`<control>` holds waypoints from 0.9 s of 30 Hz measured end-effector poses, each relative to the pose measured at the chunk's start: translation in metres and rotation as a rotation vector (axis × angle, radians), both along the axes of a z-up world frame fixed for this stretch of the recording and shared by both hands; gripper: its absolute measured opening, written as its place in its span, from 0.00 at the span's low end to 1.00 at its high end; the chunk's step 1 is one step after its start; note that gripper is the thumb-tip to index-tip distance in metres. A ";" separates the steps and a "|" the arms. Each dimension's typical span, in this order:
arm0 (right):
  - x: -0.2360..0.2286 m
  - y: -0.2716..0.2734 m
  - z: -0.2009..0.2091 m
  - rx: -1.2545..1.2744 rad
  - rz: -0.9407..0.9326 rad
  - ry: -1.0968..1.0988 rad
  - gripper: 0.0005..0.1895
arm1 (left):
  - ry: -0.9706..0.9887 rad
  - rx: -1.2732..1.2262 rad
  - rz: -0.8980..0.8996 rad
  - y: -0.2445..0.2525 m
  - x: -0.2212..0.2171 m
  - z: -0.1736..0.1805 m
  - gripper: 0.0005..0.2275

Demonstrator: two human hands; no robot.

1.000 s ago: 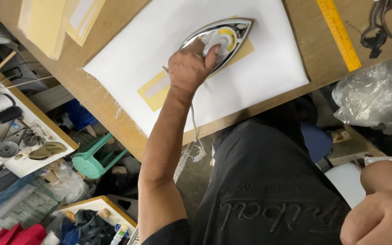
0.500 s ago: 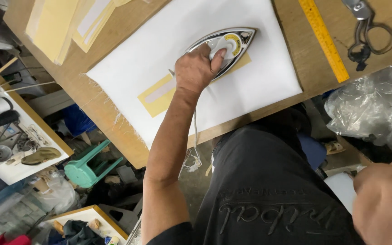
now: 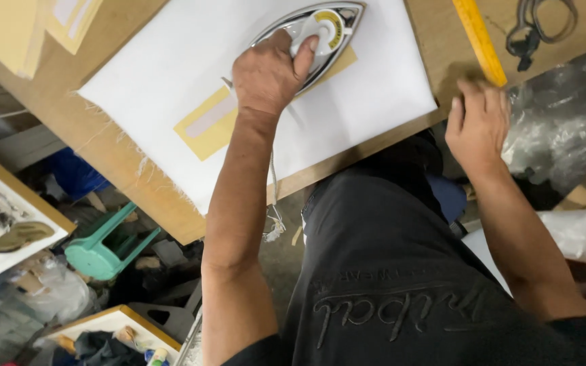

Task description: The person irons a white fabric on a wooden table, using a yellow ruler to align and press down a yellow strip. They repeatedly iron the fabric, trim excess material with scissors, and reposition the ruler and fabric to continue ironing.

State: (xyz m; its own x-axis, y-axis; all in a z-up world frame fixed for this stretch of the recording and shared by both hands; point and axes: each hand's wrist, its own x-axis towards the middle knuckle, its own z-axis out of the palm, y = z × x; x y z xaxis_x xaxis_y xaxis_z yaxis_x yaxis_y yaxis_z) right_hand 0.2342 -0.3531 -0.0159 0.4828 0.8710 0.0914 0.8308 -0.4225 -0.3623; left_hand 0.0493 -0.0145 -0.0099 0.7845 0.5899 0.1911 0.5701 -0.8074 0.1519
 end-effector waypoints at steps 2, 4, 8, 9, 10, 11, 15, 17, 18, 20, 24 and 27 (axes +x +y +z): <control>0.007 0.021 0.003 -0.008 -0.017 -0.041 0.23 | -0.011 0.018 0.022 0.001 -0.001 -0.001 0.26; 0.010 0.036 -0.005 -0.237 -0.131 0.096 0.27 | -0.009 0.001 0.018 0.001 -0.001 -0.001 0.27; 0.017 0.049 -0.025 -0.483 -0.211 0.193 0.32 | 0.015 -0.030 0.064 0.000 -0.002 -0.002 0.27; 0.016 0.062 -0.011 -0.487 -0.207 0.199 0.32 | 0.022 -0.033 0.066 0.000 0.001 0.000 0.27; 0.014 0.075 0.003 -0.524 -0.243 0.231 0.31 | 0.018 -0.096 0.080 0.000 0.002 0.001 0.27; 0.011 0.089 0.017 -0.559 -0.272 0.263 0.32 | 0.016 -0.157 0.101 0.000 0.001 0.002 0.27; 0.001 0.065 -0.019 -0.415 -0.220 0.214 0.32 | 0.258 -0.248 0.137 -0.002 0.005 0.000 0.32; -0.014 0.056 -0.043 -0.178 -0.168 0.149 0.34 | -0.134 -0.061 0.091 0.000 0.001 -0.015 0.29; -0.026 0.055 -0.047 -0.174 -0.120 0.165 0.34 | -0.116 -0.047 0.136 -0.002 -0.003 -0.025 0.29; -0.041 0.058 -0.055 -0.260 -0.185 0.131 0.29 | 0.092 0.026 -0.242 0.001 -0.007 -0.045 0.15; -0.062 0.087 -0.045 -0.186 -0.182 0.055 0.45 | -0.322 0.045 0.094 -0.001 -0.001 -0.031 0.30; -0.066 0.088 -0.046 0.009 -0.115 -0.127 0.33 | 0.171 0.166 -0.274 -0.002 -0.002 -0.041 0.29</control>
